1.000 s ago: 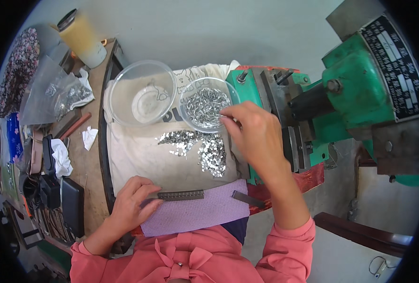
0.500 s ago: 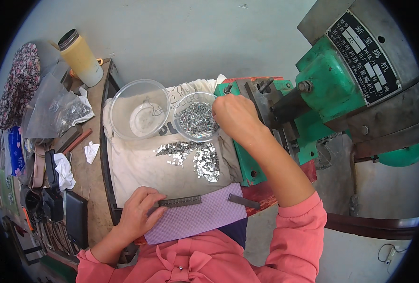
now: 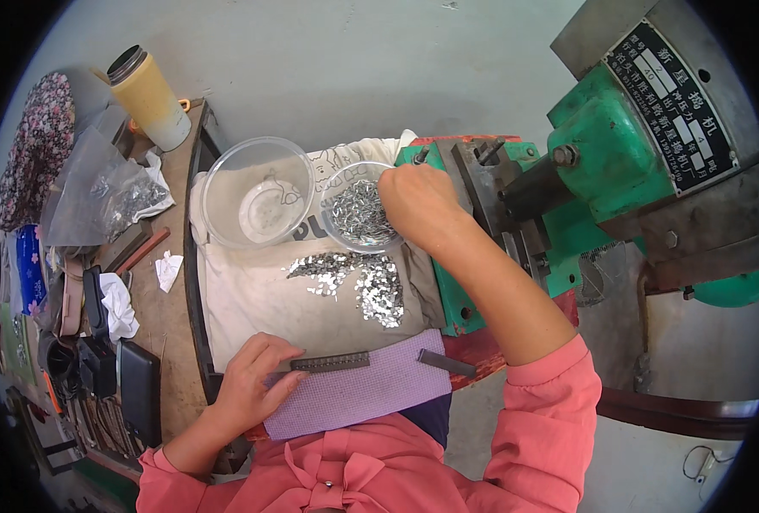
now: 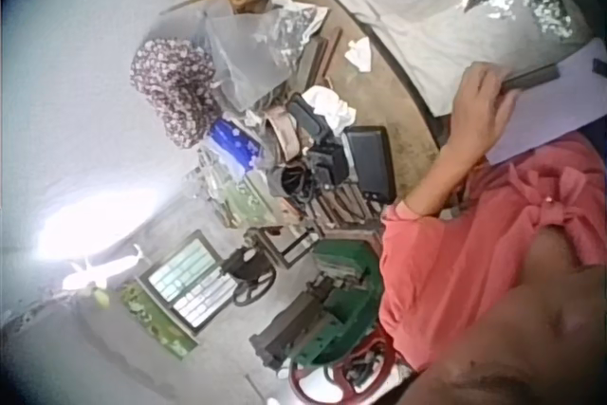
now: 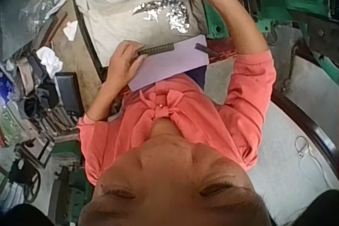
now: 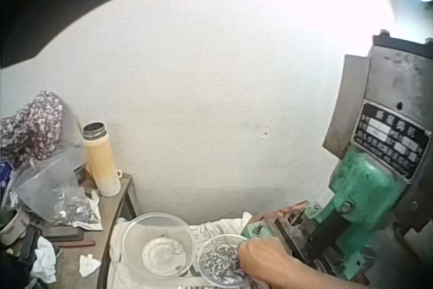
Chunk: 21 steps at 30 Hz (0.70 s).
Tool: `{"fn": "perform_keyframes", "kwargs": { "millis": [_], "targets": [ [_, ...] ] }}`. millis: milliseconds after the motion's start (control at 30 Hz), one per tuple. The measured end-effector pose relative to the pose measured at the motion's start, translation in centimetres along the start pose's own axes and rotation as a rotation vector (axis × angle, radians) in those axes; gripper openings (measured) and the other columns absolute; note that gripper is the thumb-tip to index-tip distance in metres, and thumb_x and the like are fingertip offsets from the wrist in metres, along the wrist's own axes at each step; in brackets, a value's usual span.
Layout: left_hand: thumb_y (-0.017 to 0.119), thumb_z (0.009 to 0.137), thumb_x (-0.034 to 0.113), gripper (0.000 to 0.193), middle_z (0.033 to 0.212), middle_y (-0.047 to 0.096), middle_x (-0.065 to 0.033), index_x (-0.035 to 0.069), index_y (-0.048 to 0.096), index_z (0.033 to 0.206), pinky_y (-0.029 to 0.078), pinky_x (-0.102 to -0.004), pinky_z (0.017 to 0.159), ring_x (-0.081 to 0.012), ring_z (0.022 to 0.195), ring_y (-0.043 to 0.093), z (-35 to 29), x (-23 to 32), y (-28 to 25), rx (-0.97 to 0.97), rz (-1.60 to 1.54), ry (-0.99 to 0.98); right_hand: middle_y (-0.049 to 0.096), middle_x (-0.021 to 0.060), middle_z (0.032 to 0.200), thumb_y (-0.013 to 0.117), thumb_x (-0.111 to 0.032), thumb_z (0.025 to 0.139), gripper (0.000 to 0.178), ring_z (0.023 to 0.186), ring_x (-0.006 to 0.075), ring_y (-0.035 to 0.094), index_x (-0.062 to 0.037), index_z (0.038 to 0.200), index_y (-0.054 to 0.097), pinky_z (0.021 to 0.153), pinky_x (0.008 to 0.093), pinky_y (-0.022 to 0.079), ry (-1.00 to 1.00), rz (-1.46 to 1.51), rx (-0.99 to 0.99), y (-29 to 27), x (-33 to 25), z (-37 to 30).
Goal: The person picks small silver metal pieces from a bowl and places them into a metal strip with slots. They then insert the strip into a green press machine and operate the lever to press the components. The person repeats this process, loading the strip and pressing it multiple times.
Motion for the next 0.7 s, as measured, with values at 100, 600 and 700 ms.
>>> {"fn": "perform_keyframes", "kwargs": {
  "millis": [100,600,700],
  "targets": [
    [0.076,0.08,0.003,0.029,0.101,0.065,-0.0124,0.002,0.067,0.107,0.053,-0.0326,0.076,-0.0246,0.088,0.065,0.1,0.5,-0.5,0.004,-0.157,-0.07,0.07,0.0236,0.082,0.072,-0.003,0.068,0.01,0.08,0.0399,0.071,0.003,0.076,0.07,0.069,0.0467,0.057,0.018,0.051,-0.094,-0.3,-0.5,0.1],
    [0.066,0.093,0.001,0.018,0.105,0.071,-0.012,-0.006,0.064,0.109,0.055,-0.0276,0.086,-0.016,0.097,0.069,7.6,1.7,-2.6,0.246,-0.392,-0.089,0.07,0.0047,0.075,0.075,-0.015,0.084,0.018,0.068,0.0099,0.066,0.0015,0.089,0.074,0.064,0.025,0.05,0.394,1.304,-0.027,1.6,1.2,-3.5],
    [0.065,0.093,0.004,0.023,0.104,0.072,-0.0118,-0.007,0.064,0.113,0.056,-0.0276,0.085,-0.0158,0.097,0.07,11.7,1.2,-1.9,0.345,-0.331,-0.04,0.07,0.0001,0.079,0.074,-0.018,0.089,0.017,0.068,0.0071,0.064,-0.0021,0.094,0.073,0.064,0.0218,0.05,0.421,1.509,-0.004,1.8,0.8,-4.1]
  ]
}}
Point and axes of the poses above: each hand's wrist, its own z-axis towards the middle knuckle, its own y-axis out of the palm, x = y × z, the point moved 7 cm from there along z, towards the middle knuckle
